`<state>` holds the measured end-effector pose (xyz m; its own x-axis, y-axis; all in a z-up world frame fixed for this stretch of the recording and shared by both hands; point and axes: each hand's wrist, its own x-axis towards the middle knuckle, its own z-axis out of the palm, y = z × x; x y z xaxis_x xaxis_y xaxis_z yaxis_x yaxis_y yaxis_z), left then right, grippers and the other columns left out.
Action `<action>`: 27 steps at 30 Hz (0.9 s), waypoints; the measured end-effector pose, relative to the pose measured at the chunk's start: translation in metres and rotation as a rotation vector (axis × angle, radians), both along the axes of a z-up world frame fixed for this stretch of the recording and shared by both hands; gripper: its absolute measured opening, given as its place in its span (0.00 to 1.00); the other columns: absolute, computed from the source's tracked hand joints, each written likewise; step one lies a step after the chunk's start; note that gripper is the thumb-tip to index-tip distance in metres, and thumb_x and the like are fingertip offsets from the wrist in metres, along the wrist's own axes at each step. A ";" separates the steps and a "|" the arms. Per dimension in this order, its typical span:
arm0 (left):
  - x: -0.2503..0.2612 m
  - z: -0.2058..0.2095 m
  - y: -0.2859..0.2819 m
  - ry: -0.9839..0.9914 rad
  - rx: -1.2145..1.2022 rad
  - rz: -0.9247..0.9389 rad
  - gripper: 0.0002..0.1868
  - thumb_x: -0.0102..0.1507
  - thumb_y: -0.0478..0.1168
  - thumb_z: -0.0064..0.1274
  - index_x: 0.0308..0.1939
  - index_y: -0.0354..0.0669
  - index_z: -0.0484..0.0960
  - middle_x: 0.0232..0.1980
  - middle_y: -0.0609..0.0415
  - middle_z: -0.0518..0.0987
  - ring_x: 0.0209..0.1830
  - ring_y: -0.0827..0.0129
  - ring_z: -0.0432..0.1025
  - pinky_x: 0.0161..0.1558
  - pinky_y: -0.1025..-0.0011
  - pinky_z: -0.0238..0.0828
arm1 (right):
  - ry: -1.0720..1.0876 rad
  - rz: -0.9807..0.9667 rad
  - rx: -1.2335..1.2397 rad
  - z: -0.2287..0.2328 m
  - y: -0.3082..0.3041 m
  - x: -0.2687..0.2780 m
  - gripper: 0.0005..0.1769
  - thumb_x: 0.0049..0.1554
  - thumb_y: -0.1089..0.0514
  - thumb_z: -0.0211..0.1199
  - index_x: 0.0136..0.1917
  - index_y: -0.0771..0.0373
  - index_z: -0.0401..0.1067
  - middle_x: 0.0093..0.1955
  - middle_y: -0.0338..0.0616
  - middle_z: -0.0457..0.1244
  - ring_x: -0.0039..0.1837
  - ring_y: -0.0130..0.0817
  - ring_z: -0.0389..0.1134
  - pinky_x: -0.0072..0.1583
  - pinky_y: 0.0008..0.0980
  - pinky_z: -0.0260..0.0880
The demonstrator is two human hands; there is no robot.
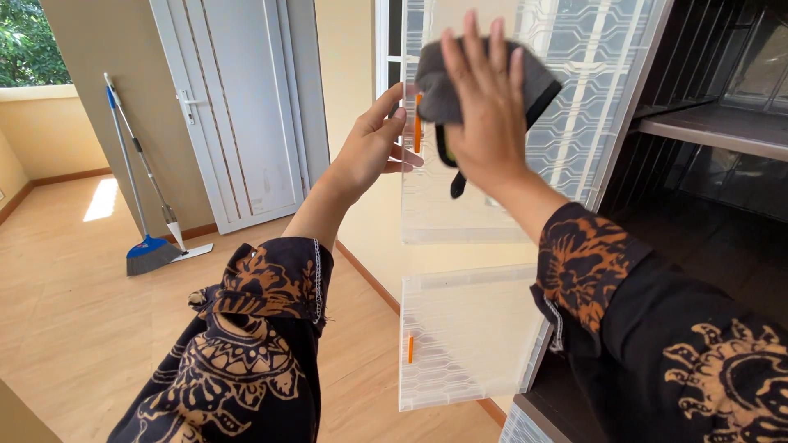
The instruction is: Cleaning the interior shelves and exterior doors of a plastic storage cabinet using a microfiber cloth.
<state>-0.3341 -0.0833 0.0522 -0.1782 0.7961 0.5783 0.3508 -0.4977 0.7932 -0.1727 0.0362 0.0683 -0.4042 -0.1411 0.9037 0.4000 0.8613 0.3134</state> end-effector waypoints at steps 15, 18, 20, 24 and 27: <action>0.009 -0.001 -0.016 0.014 0.021 0.039 0.26 0.72 0.53 0.33 0.75 0.65 0.62 0.51 0.49 0.78 0.31 0.70 0.82 0.41 0.70 0.87 | 0.661 -0.227 -0.220 0.031 0.105 0.015 0.47 0.66 0.68 0.59 0.87 0.65 0.34 0.89 0.58 0.34 0.87 0.57 0.24 0.84 0.64 0.18; 0.005 -0.006 -0.016 0.002 0.041 -0.035 0.27 0.73 0.54 0.37 0.77 0.65 0.59 0.52 0.46 0.80 0.33 0.70 0.82 0.42 0.70 0.86 | 0.544 -0.142 -0.224 0.026 0.057 -0.009 0.45 0.65 0.69 0.58 0.86 0.62 0.37 0.89 0.57 0.35 0.88 0.57 0.25 0.83 0.65 0.18; 0.008 -0.007 -0.016 -0.003 0.049 -0.035 0.27 0.72 0.53 0.37 0.77 0.66 0.59 0.52 0.49 0.79 0.32 0.70 0.82 0.42 0.70 0.86 | 0.377 -0.079 -0.155 0.017 0.013 -0.010 0.47 0.64 0.68 0.61 0.87 0.60 0.39 0.90 0.54 0.36 0.88 0.56 0.28 0.83 0.64 0.20; -0.009 -0.022 0.012 -0.061 0.147 -0.116 0.29 0.73 0.46 0.38 0.78 0.55 0.55 0.54 0.55 0.82 0.35 0.69 0.81 0.43 0.68 0.85 | 0.014 0.160 -0.037 -0.017 -0.042 -0.006 0.46 0.63 0.67 0.63 0.86 0.63 0.40 0.88 0.51 0.35 0.88 0.55 0.30 0.84 0.62 0.25; 0.012 -0.018 -0.015 -0.067 0.143 -0.077 0.27 0.73 0.44 0.39 0.78 0.49 0.62 0.44 0.52 0.79 0.38 0.71 0.79 0.44 0.68 0.82 | 0.001 0.102 -0.102 -0.053 -0.045 0.008 0.47 0.64 0.66 0.64 0.88 0.60 0.42 0.90 0.49 0.36 0.90 0.55 0.32 0.85 0.65 0.28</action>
